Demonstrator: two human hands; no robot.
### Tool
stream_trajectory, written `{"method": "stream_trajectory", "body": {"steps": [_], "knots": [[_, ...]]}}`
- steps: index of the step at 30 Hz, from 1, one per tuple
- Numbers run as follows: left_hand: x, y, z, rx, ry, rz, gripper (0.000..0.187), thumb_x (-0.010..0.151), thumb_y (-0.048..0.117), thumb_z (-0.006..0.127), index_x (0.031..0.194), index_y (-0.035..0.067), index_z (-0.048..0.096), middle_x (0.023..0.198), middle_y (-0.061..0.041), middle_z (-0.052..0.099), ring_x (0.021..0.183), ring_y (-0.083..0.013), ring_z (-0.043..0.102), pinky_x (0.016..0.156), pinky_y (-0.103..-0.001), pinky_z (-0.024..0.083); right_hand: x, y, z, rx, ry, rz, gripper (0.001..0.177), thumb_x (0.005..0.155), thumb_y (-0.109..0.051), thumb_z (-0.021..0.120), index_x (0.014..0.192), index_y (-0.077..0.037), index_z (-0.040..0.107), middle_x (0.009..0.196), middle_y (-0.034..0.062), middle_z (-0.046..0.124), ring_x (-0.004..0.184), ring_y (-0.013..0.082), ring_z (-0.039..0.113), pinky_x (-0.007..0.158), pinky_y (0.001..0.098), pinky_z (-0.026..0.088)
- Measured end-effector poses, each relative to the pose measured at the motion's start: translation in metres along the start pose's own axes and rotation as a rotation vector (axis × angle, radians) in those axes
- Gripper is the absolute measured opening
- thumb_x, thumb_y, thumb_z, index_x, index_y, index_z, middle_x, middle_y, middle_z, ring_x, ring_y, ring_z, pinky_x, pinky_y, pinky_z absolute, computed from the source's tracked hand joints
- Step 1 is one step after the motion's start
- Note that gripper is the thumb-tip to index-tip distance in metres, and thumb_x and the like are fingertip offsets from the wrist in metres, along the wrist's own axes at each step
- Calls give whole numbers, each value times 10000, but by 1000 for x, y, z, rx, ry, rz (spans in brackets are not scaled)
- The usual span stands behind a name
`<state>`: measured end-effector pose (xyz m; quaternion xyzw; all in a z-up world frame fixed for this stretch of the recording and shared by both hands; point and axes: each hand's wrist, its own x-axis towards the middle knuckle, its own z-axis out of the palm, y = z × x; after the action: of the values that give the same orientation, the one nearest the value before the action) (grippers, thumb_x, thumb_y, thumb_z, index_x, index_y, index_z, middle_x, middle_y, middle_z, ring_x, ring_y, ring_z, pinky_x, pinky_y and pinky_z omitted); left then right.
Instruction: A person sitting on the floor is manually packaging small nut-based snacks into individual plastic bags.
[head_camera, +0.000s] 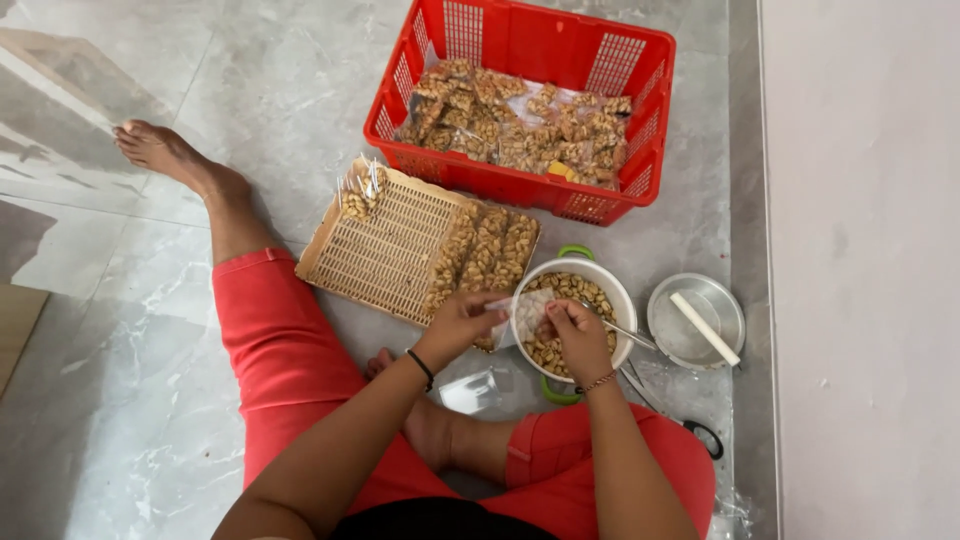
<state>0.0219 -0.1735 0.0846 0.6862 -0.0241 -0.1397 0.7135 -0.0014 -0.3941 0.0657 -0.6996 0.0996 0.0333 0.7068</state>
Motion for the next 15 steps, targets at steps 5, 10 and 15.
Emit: {"method": "stream_trajectory", "body": {"steps": [5,10,15], "knots": [[6,-36,-2,-158,-27,-248,269,900,92,767,1126,-51,737,896,-192,766,824,-220,769,741,-274,631,4,8,-3,-16,32,-39,136,1000,-65,630,987,17,738,788,164,717,593,162,646,581,308,591],[-1,-17,4,-94,8,-187,192,876,85,790,1011,-48,759,796,-188,756,746,-194,745,684,-282,619,2,4,-2,-134,45,-119,216,1012,-111,630,828,-35,714,600,94,627,555,158,597,571,293,513],[-7,14,11,6,-7,-113,92,828,122,810,883,49,801,659,-107,736,600,-99,685,547,-201,539,-5,-13,10,-151,97,-217,327,1080,-176,571,804,-54,697,598,99,627,571,189,590,611,314,514]]}}
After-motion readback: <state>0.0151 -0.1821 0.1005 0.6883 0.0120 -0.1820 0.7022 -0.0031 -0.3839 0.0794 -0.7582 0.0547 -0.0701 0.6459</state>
